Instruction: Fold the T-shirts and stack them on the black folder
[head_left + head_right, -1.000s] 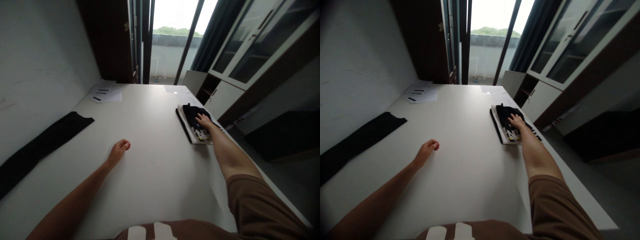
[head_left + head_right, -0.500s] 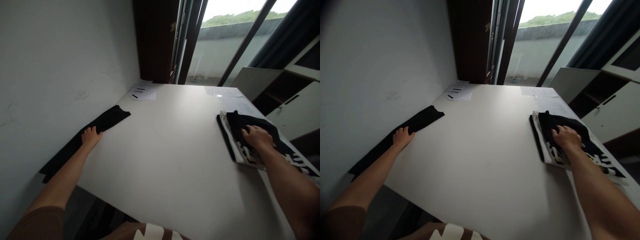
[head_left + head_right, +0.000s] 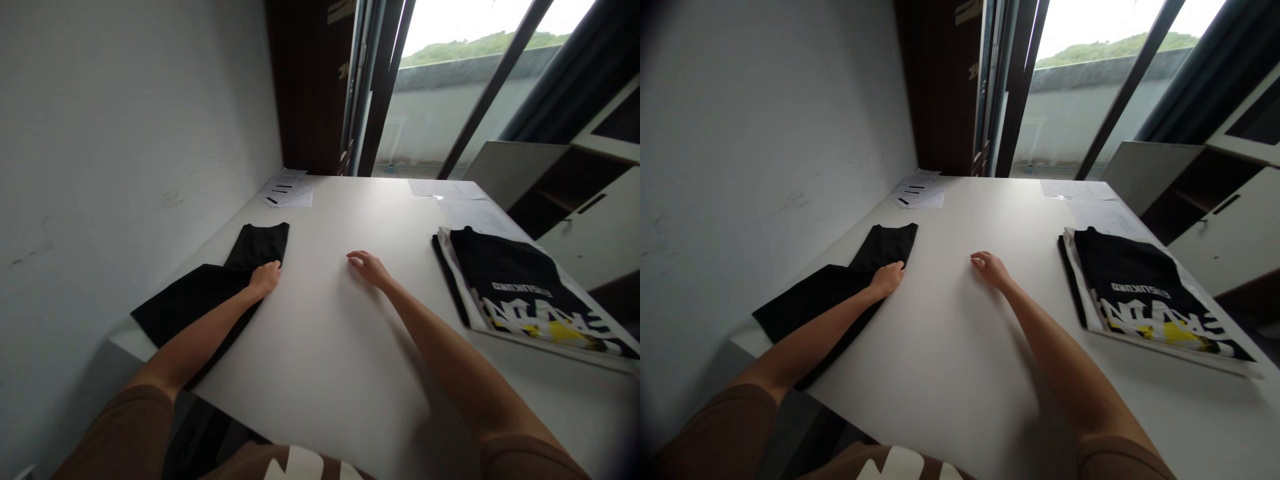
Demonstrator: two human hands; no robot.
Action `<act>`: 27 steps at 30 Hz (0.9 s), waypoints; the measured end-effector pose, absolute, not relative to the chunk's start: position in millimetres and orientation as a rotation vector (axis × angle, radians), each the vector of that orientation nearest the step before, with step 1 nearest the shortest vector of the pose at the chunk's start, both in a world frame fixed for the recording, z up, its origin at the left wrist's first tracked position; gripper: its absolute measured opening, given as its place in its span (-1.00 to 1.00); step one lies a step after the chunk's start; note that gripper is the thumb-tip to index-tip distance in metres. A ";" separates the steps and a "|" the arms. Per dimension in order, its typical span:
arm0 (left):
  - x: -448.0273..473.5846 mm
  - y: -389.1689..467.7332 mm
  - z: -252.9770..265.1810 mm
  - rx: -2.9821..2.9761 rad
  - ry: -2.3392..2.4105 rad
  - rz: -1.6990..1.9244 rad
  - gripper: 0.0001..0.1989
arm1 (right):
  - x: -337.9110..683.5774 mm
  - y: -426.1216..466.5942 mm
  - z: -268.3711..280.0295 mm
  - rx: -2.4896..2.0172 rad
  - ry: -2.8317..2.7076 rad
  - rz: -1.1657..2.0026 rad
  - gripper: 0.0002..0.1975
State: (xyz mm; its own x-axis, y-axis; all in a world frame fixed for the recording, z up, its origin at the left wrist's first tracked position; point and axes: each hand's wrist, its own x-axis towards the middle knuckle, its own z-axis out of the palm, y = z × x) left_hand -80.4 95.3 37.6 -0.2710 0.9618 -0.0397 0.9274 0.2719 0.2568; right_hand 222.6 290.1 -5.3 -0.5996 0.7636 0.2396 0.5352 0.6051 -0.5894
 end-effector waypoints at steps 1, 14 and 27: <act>-56.7 101.9 36.7 1.818 2.253 0.304 -0.72 | 210.5 284.0 -2.8 -0.979 -2.338 0.687 -0.70; -35.3 111.3 76.0 1.869 2.193 0.222 -0.65 | 203.0 246.0 22.3 -1.583 -2.251 0.493 -0.58; 114.6 0.3 72.0 2.212 1.092 0.002 -0.51 | 173.1 293.8 30.8 -1.860 -2.347 0.363 -0.61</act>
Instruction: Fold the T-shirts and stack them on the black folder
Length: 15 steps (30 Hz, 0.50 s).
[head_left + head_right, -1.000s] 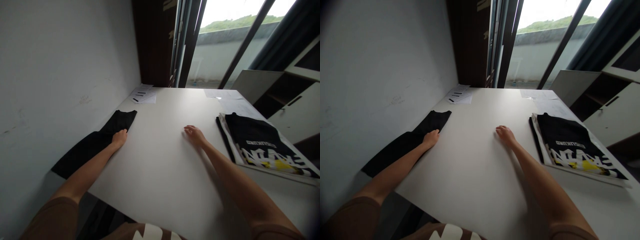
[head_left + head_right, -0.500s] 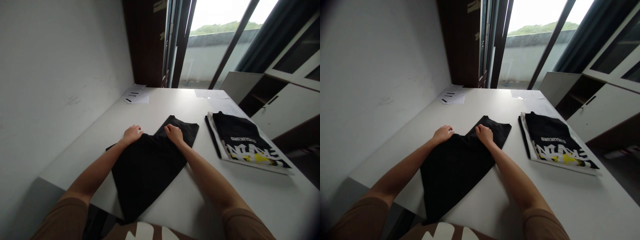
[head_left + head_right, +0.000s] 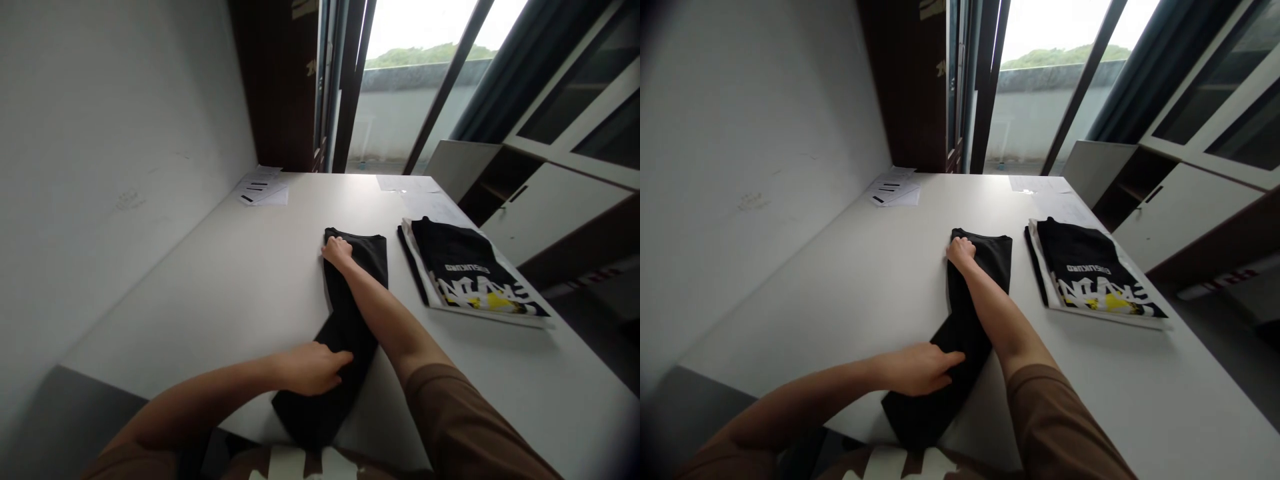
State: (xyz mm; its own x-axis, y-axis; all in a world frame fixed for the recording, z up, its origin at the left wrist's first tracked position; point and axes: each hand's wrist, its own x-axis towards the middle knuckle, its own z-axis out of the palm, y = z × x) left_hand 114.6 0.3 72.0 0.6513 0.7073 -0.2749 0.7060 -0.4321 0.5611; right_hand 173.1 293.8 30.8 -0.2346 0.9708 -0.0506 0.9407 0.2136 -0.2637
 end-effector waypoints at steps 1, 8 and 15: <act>115.7 1.2 71.6 2.180 0.960 0.025 -0.50 | 173.5 295.3 32.4 -1.838 -2.368 0.394 -0.67; 56.7 77.4 30.5 1.196 1.338 0.887 -0.85 | 179.6 276.4 48.3 -1.298 -2.080 0.693 -0.91; 7.4 138.7 15.7 0.838 1.328 1.241 -0.37 | 191.3 229.2 106.2 -0.599 -1.295 1.444 -0.70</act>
State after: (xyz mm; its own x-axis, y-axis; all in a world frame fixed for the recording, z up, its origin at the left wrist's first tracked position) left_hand 7.4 138.7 15.7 -0.1692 0.9571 -0.2351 -0.1697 0.2067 0.9636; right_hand 191.3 229.2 106.2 -0.3176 0.9092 0.2692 -0.3657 0.1445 -0.9194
